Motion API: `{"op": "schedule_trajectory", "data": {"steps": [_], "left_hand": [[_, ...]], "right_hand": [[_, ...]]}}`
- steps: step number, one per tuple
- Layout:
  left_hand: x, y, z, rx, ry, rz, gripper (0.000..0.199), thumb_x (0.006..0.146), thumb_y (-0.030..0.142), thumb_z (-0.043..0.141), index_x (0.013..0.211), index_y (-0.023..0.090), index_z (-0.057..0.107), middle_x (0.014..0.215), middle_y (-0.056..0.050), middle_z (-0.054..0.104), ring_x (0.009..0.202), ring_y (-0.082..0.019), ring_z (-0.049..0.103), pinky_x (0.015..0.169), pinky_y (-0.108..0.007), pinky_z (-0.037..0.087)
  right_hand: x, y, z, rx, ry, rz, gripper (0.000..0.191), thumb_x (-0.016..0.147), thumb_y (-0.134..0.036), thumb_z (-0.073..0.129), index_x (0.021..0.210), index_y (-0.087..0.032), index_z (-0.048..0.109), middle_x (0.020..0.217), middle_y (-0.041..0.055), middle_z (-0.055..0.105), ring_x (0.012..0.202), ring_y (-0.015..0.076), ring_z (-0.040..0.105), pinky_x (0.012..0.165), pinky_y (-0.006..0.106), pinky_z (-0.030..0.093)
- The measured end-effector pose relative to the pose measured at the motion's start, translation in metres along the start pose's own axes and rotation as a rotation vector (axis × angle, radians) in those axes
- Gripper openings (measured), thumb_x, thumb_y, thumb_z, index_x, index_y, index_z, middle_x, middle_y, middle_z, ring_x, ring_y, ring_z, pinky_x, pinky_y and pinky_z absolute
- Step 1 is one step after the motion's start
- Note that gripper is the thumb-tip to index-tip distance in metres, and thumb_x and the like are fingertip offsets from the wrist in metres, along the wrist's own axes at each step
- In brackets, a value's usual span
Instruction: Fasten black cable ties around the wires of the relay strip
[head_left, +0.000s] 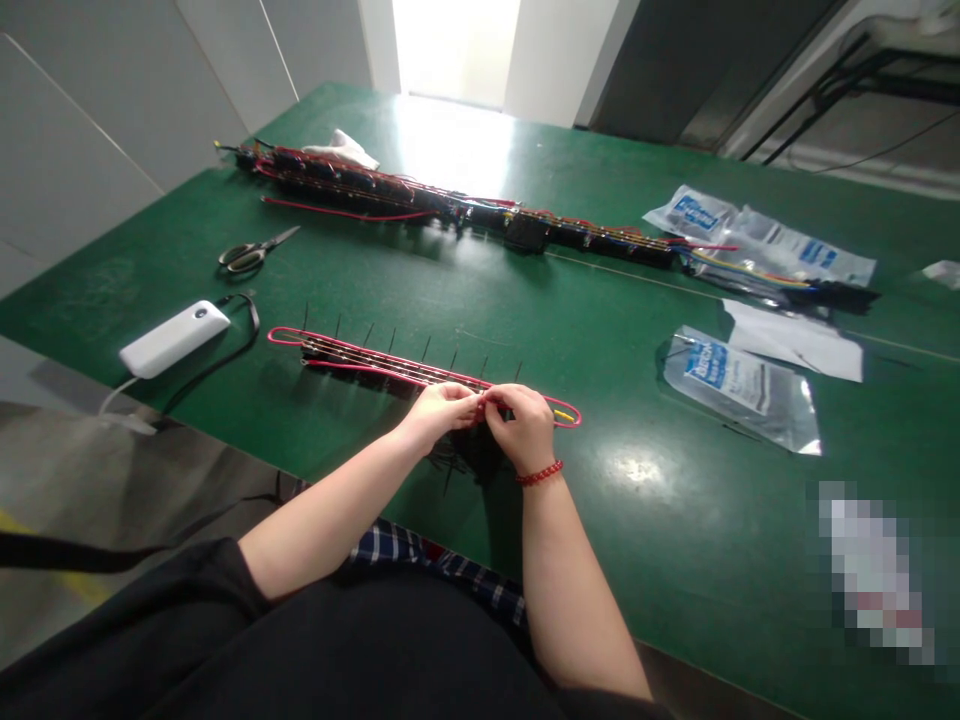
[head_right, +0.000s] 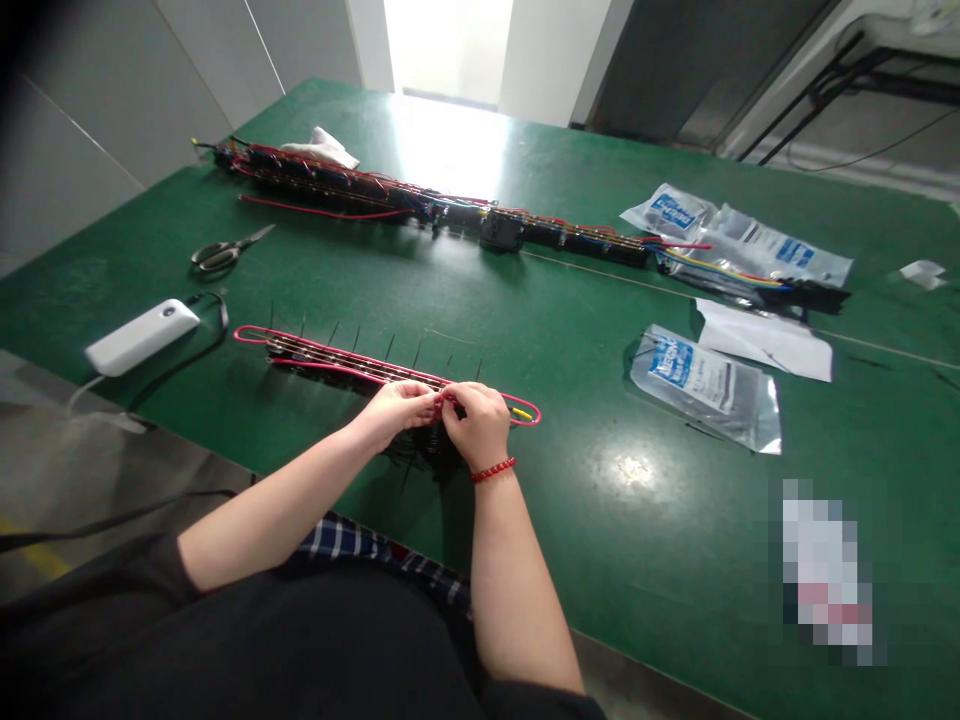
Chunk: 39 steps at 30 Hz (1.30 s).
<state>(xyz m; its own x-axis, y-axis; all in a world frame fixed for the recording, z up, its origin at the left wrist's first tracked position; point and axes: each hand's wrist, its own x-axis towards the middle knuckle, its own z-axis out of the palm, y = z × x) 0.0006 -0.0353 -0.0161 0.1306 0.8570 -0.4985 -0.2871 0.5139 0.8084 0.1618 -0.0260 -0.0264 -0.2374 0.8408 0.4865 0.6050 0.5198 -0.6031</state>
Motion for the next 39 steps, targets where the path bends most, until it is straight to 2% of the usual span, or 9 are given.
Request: {"op": "schedule_trajectory", "data": {"steps": [6, 13, 26, 33, 39], "left_hand": [[-0.0014, 0.0011, 0.0029, 0.070, 0.012, 0.030, 0.044, 0.063, 0.046, 0.090, 0.077, 0.012, 0.067, 0.069, -0.004, 0.070, 0.063, -0.010, 0.065, 0.064, -0.021, 0.053], [-0.0053, 0.0027, 0.0058, 0.126, 0.038, 0.050, 0.036, 0.070, 0.043, 0.086, 0.078, 0.013, 0.067, 0.071, -0.005, 0.071, 0.065, -0.012, 0.067, 0.063, -0.020, 0.052], [-0.0039, -0.0025, 0.0058, 0.128, 0.050, 0.088, 0.044, 0.067, 0.049, 0.086, 0.079, 0.014, 0.062, 0.071, -0.004, 0.070, 0.063, -0.012, 0.067, 0.061, -0.020, 0.054], [-0.0028, -0.0035, 0.0051, 0.141, 0.035, 0.101, 0.053, 0.066, 0.056, 0.085, 0.092, 0.016, 0.063, 0.071, -0.003, 0.071, 0.061, -0.012, 0.068, 0.056, -0.020, 0.054], [-0.0006, -0.0062, 0.0023, 0.190, 0.037, 0.146, 0.046, 0.072, 0.053, 0.080, 0.097, 0.016, 0.066, 0.070, -0.002, 0.071, 0.062, -0.013, 0.069, 0.053, -0.018, 0.053]], "right_hand": [[-0.0010, -0.0009, -0.0004, -0.006, 0.030, 0.055, 0.014, 0.086, -0.023, 0.061, 0.097, -0.022, 0.070, 0.092, 0.0047, 0.078, 0.085, 0.0215, 0.072, 0.082, 0.037, 0.054], [0.0004, 0.0002, -0.0010, 0.016, -0.008, 0.020, 0.014, 0.089, -0.021, 0.059, 0.089, -0.023, 0.073, 0.089, 0.0038, 0.078, 0.086, 0.0213, 0.072, 0.082, 0.037, 0.055], [-0.0004, 0.0016, -0.0005, -0.017, -0.030, 0.010, 0.015, 0.092, -0.021, 0.056, 0.089, -0.022, 0.071, 0.089, 0.0039, 0.076, 0.086, 0.0210, 0.068, 0.081, 0.035, 0.052], [-0.0006, -0.0001, -0.0001, -0.056, -0.046, 0.003, 0.017, 0.093, -0.019, 0.053, 0.089, -0.021, 0.070, 0.090, 0.0045, 0.076, 0.087, 0.0210, 0.068, 0.081, 0.034, 0.050], [-0.0012, -0.0002, 0.0003, -0.080, -0.050, -0.014, 0.016, 0.095, -0.020, 0.053, 0.091, -0.022, 0.068, 0.098, 0.0048, 0.076, 0.092, 0.0208, 0.068, 0.083, 0.034, 0.048]]}}
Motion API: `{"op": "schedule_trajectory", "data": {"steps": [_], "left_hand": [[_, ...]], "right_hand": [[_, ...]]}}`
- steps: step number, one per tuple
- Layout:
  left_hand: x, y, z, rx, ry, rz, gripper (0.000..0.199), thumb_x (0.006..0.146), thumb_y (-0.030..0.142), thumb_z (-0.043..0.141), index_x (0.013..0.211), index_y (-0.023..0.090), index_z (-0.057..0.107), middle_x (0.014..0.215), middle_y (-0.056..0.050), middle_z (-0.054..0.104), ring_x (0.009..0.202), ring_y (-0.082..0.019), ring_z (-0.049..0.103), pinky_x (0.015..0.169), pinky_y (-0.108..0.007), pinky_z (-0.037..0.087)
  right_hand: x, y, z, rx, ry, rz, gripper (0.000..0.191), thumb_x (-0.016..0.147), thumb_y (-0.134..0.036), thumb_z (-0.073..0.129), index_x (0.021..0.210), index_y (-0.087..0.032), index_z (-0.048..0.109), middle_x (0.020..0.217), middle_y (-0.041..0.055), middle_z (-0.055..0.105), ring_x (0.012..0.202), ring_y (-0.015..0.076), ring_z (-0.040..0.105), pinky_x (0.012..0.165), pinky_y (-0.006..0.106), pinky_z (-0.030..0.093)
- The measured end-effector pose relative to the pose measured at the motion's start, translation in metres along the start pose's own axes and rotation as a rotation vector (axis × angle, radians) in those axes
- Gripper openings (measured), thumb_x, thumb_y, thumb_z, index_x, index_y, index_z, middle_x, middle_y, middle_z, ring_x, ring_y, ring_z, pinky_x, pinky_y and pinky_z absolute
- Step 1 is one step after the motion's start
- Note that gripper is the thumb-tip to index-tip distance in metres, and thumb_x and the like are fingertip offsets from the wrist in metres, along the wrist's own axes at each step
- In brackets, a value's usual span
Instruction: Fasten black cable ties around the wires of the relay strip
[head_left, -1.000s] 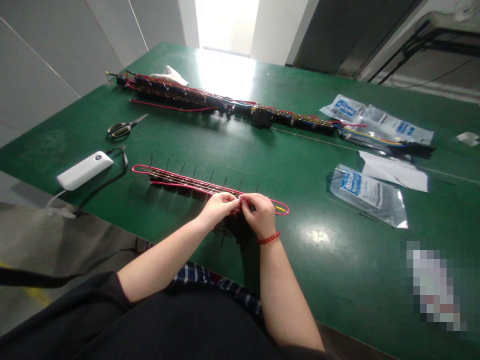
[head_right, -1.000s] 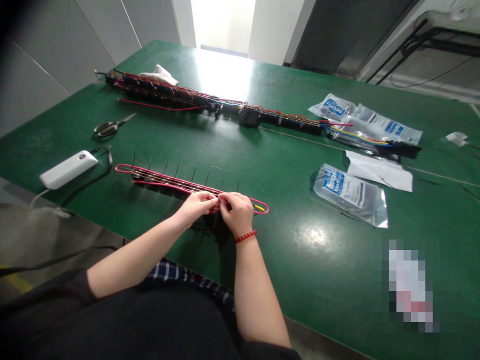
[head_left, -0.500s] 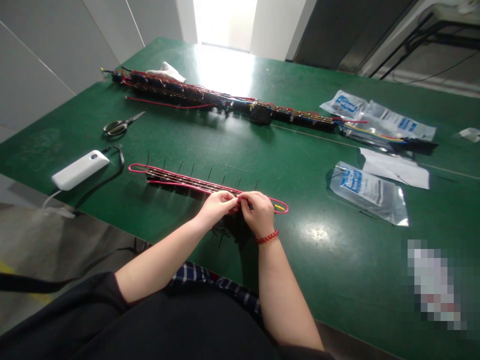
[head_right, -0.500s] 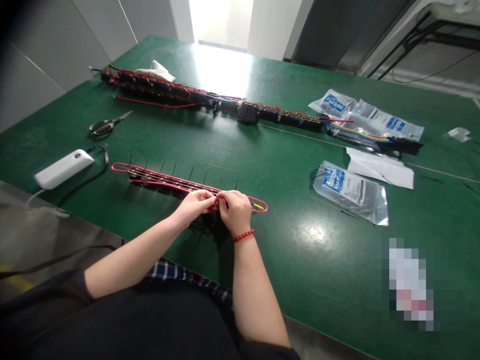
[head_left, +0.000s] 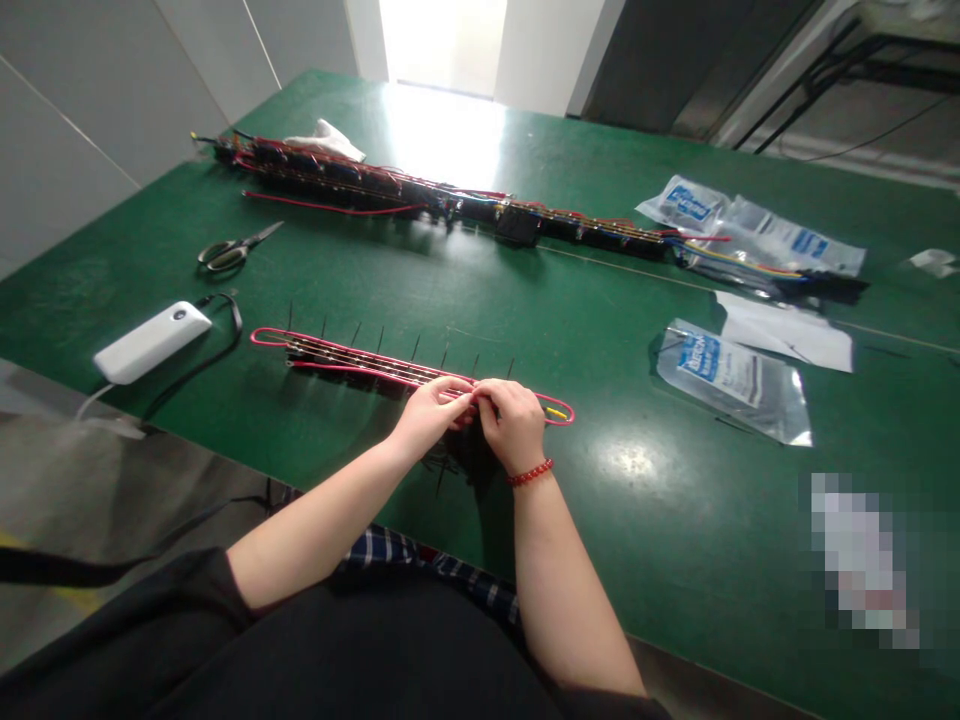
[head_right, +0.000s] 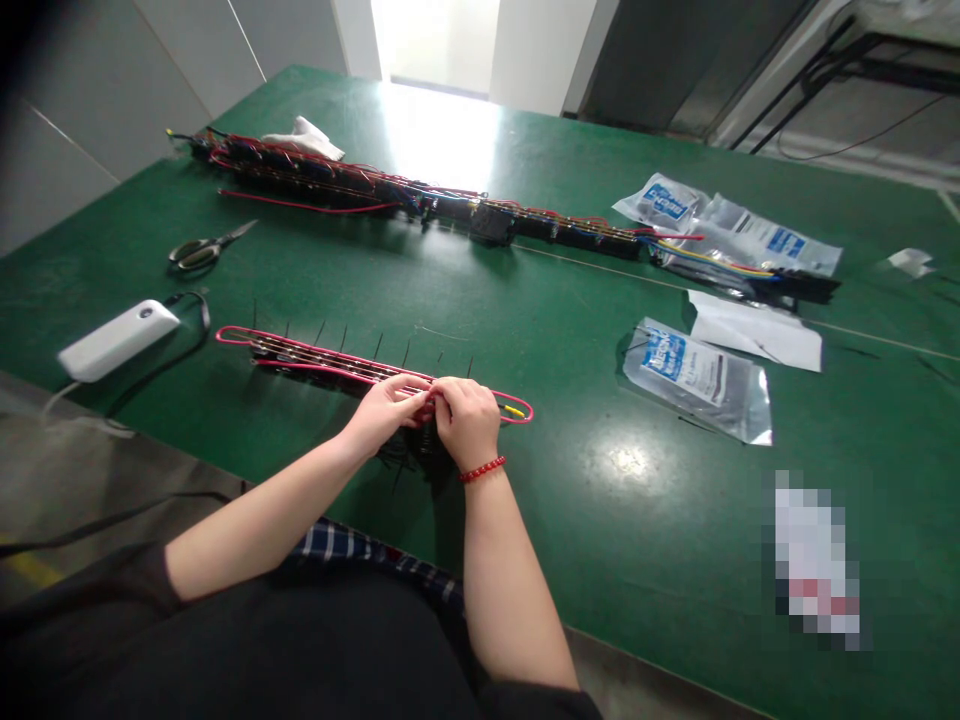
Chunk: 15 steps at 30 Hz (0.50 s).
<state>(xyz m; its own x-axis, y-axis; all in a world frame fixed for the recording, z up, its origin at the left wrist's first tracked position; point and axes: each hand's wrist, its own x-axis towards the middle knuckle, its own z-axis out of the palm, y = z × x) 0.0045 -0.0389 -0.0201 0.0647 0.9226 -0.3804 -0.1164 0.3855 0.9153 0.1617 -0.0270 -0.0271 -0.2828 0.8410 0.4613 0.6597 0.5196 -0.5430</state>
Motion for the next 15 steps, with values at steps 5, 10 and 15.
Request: {"op": "schedule_trajectory", "data": {"steps": [5, 10, 15], "left_hand": [[0.0005, -0.0009, -0.0011, 0.046, -0.002, 0.030, 0.037, 0.075, 0.044, 0.078, 0.096, 0.016, 0.067, 0.070, -0.002, 0.072, 0.062, -0.013, 0.069, 0.053, -0.018, 0.052], [0.0019, -0.0023, -0.0002, 0.067, 0.002, 0.034, 0.030, 0.076, 0.041, 0.076, 0.091, 0.016, 0.067, 0.068, -0.002, 0.072, 0.060, -0.013, 0.068, 0.052, -0.018, 0.051], [0.0008, -0.0051, -0.0005, 0.128, 0.019, 0.069, 0.025, 0.080, 0.040, 0.071, 0.092, 0.018, 0.067, 0.069, -0.001, 0.073, 0.064, -0.015, 0.070, 0.054, -0.019, 0.051]], "right_hand": [[0.0000, 0.0001, 0.0009, -0.015, -0.006, 0.006, 0.017, 0.096, -0.022, 0.052, 0.090, -0.022, 0.068, 0.096, 0.0048, 0.076, 0.090, 0.0206, 0.067, 0.082, 0.033, 0.047], [0.0000, -0.0001, 0.0020, -0.025, 0.005, 0.007, 0.017, 0.096, -0.021, 0.051, 0.090, -0.021, 0.068, 0.092, 0.0049, 0.075, 0.088, 0.0205, 0.066, 0.082, 0.033, 0.046], [0.0004, 0.0000, 0.0021, -0.025, 0.004, 0.003, 0.017, 0.095, -0.021, 0.051, 0.089, -0.021, 0.067, 0.091, 0.0048, 0.075, 0.087, 0.0204, 0.065, 0.080, 0.033, 0.045]]}}
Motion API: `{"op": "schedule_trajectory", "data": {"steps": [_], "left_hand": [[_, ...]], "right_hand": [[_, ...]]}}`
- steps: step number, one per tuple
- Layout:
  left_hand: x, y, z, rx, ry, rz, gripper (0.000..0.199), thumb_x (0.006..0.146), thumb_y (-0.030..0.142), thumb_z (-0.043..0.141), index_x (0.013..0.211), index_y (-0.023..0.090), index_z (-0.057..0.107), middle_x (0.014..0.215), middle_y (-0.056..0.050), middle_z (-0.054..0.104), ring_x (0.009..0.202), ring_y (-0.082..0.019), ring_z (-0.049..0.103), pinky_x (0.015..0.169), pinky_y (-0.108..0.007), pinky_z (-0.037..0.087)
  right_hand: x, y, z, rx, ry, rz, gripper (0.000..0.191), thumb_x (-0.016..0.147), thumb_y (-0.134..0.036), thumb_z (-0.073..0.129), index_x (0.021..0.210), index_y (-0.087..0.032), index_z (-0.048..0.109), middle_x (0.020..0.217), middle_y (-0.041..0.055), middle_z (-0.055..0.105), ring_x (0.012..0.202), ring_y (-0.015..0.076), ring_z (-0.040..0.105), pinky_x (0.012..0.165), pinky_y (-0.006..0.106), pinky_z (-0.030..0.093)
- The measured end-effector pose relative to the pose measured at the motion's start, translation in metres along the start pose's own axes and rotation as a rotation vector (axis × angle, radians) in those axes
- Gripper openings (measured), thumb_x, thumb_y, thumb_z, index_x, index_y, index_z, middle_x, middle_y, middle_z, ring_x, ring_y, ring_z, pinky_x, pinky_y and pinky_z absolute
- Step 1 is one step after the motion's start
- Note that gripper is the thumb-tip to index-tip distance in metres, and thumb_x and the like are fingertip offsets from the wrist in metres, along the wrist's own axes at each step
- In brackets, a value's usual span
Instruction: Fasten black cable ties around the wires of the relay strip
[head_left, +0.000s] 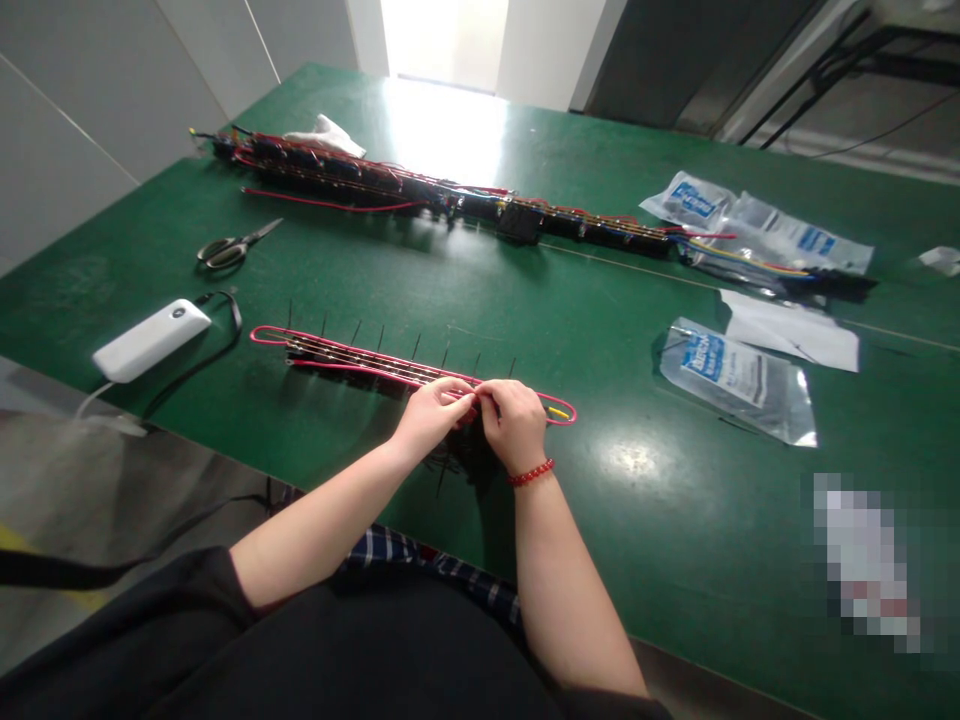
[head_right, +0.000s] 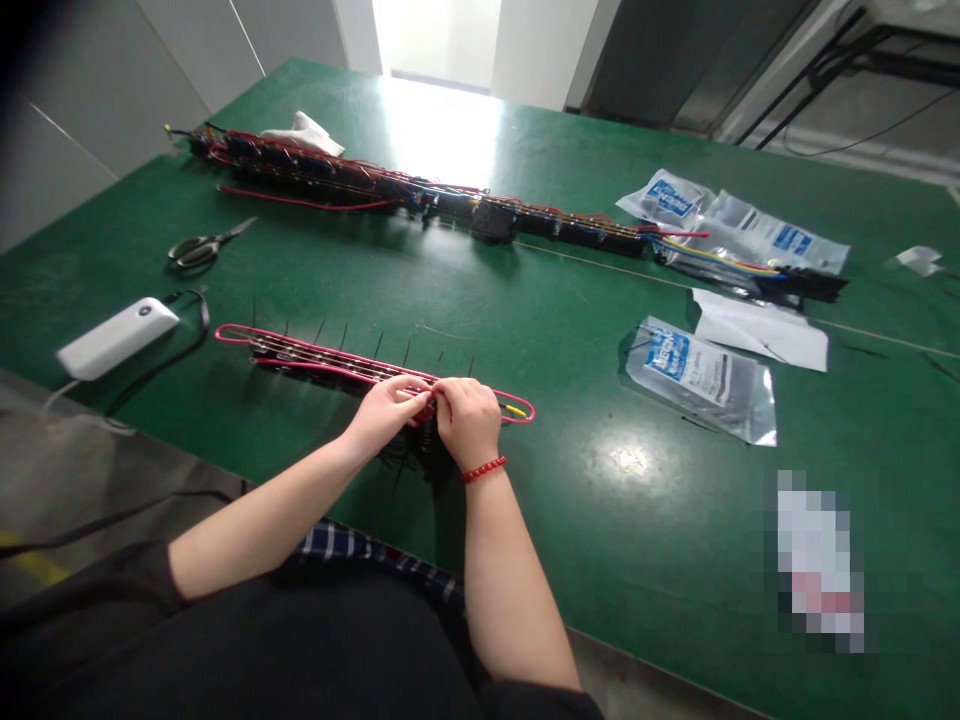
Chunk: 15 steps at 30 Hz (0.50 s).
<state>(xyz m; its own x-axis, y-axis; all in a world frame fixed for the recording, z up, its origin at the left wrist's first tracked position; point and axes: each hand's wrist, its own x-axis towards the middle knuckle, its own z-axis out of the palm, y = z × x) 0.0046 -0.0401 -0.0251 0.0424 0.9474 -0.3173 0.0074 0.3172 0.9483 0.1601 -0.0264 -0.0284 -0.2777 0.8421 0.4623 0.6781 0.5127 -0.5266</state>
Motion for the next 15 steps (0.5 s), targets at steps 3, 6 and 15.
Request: {"op": "schedule_trajectory", "data": {"steps": [3, 6, 15], "left_hand": [[-0.002, 0.002, 0.000, 0.130, 0.037, 0.053, 0.019, 0.083, 0.036, 0.067, 0.094, 0.020, 0.069, 0.071, 0.000, 0.073, 0.067, -0.015, 0.070, 0.058, -0.021, 0.051], [-0.006, 0.008, 0.000, 0.373, 0.115, 0.148, 0.012, 0.083, 0.032, 0.067, 0.090, 0.023, 0.071, 0.072, 0.002, 0.074, 0.068, -0.014, 0.070, 0.062, -0.021, 0.048], [-0.013, 0.012, 0.005, 0.823, 0.231, 0.258, 0.005, 0.084, 0.028, 0.062, 0.083, 0.026, 0.067, 0.073, 0.004, 0.070, 0.065, -0.012, 0.063, 0.062, -0.021, 0.040]], "right_hand": [[0.000, 0.000, 0.000, -0.008, 0.000, 0.000, 0.017, 0.095, -0.020, 0.051, 0.088, -0.021, 0.066, 0.091, 0.0047, 0.075, 0.086, 0.0205, 0.065, 0.080, 0.033, 0.045], [0.000, 0.000, 0.000, -0.016, -0.012, 0.011, 0.016, 0.094, -0.019, 0.051, 0.087, -0.021, 0.065, 0.090, 0.0050, 0.074, 0.085, 0.0208, 0.064, 0.079, 0.033, 0.044], [0.000, 0.001, 0.001, -0.023, -0.002, 0.007, 0.014, 0.094, -0.018, 0.049, 0.088, -0.021, 0.062, 0.087, 0.0048, 0.072, 0.083, 0.0210, 0.063, 0.076, 0.033, 0.043]]}}
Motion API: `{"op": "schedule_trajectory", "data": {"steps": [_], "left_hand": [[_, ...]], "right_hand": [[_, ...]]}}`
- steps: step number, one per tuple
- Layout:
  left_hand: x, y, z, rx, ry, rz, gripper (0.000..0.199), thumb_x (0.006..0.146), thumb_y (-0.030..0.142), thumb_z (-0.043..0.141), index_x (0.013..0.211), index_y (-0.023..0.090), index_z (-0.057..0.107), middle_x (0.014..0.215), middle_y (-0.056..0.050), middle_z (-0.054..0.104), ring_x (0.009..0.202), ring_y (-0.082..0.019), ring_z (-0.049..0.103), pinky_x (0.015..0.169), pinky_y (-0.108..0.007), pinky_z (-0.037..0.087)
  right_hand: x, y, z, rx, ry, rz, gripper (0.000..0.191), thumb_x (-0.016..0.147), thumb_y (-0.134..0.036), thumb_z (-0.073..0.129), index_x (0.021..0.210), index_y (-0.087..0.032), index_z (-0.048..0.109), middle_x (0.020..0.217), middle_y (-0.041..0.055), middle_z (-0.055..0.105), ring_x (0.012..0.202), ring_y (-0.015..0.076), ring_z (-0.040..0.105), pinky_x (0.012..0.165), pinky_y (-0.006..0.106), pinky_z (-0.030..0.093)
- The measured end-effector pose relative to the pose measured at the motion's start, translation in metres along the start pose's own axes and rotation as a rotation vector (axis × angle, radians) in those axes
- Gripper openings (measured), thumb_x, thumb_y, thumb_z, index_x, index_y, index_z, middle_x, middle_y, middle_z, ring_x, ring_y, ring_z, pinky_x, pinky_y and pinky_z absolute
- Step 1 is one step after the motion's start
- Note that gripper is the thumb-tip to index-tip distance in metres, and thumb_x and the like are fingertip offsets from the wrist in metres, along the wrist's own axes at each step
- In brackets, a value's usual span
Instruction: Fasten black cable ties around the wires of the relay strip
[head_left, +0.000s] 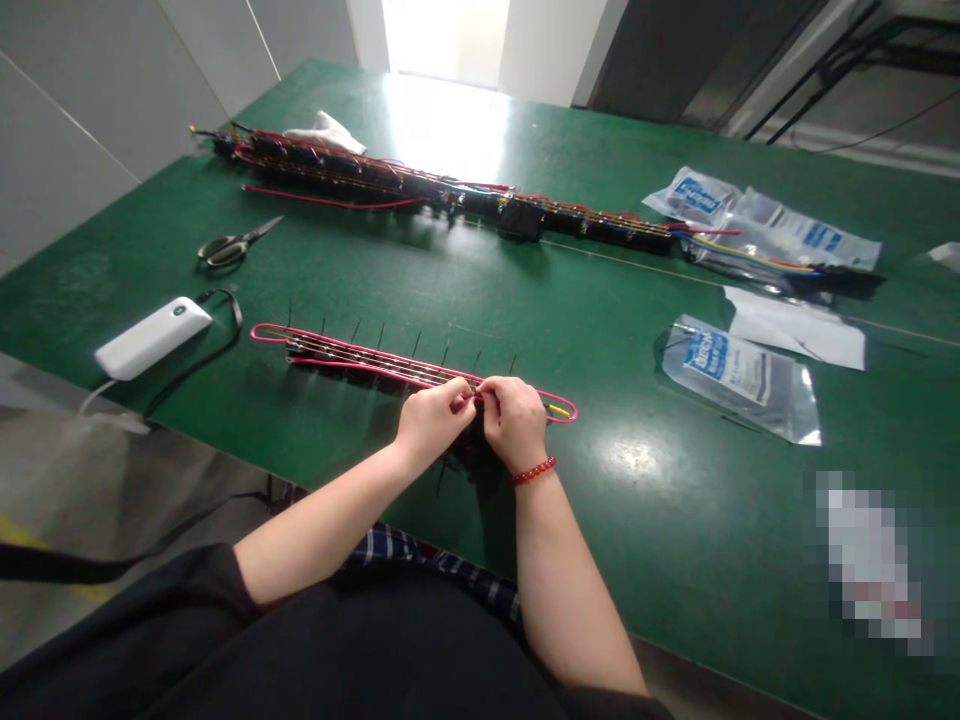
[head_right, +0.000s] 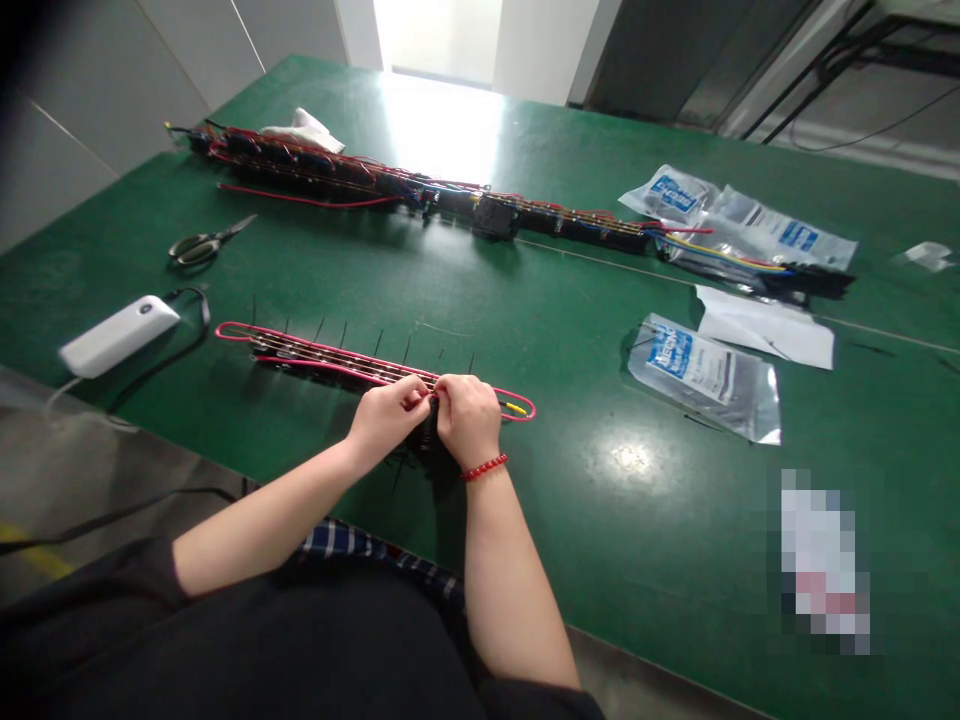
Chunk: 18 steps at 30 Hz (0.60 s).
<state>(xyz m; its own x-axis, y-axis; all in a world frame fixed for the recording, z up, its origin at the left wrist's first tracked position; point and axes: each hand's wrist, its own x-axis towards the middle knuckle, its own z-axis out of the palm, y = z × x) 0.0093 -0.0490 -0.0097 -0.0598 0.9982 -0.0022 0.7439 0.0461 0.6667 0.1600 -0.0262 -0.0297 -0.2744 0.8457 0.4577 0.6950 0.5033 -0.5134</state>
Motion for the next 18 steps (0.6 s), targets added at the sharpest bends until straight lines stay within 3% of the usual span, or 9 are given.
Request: {"op": "schedule_trajectory", "data": {"steps": [7, 15, 18], "left_hand": [[-0.001, 0.005, 0.003, 0.140, 0.027, 0.060, 0.009, 0.086, 0.027, 0.059, 0.079, 0.024, 0.063, 0.073, 0.003, 0.069, 0.063, -0.012, 0.060, 0.060, -0.023, 0.036], [-0.004, -0.008, 0.009, 0.221, 0.106, 0.208, 0.018, 0.090, 0.031, 0.057, 0.076, 0.022, 0.063, 0.072, -0.001, 0.070, 0.062, -0.014, 0.061, 0.057, -0.025, 0.034], [-0.005, -0.011, 0.009, 0.255, 0.130, 0.263, 0.019, 0.090, 0.029, 0.057, 0.073, 0.021, 0.061, 0.068, -0.001, 0.068, 0.060, -0.014, 0.059, 0.056, -0.024, 0.033]], "right_hand": [[0.000, -0.002, 0.000, -0.004, 0.005, 0.023, 0.015, 0.094, -0.018, 0.047, 0.088, -0.021, 0.061, 0.086, 0.0049, 0.071, 0.082, 0.0210, 0.063, 0.076, 0.033, 0.044], [0.000, -0.003, -0.004, 0.074, 0.001, 0.028, 0.017, 0.095, -0.029, 0.050, 0.099, -0.021, 0.065, 0.095, 0.0065, 0.074, 0.089, 0.0218, 0.066, 0.083, 0.036, 0.047], [0.001, -0.008, -0.010, 0.117, 0.090, 0.026, 0.019, 0.096, -0.027, 0.047, 0.094, -0.021, 0.065, 0.095, 0.0081, 0.073, 0.095, 0.0228, 0.066, 0.090, 0.038, 0.048]]}}
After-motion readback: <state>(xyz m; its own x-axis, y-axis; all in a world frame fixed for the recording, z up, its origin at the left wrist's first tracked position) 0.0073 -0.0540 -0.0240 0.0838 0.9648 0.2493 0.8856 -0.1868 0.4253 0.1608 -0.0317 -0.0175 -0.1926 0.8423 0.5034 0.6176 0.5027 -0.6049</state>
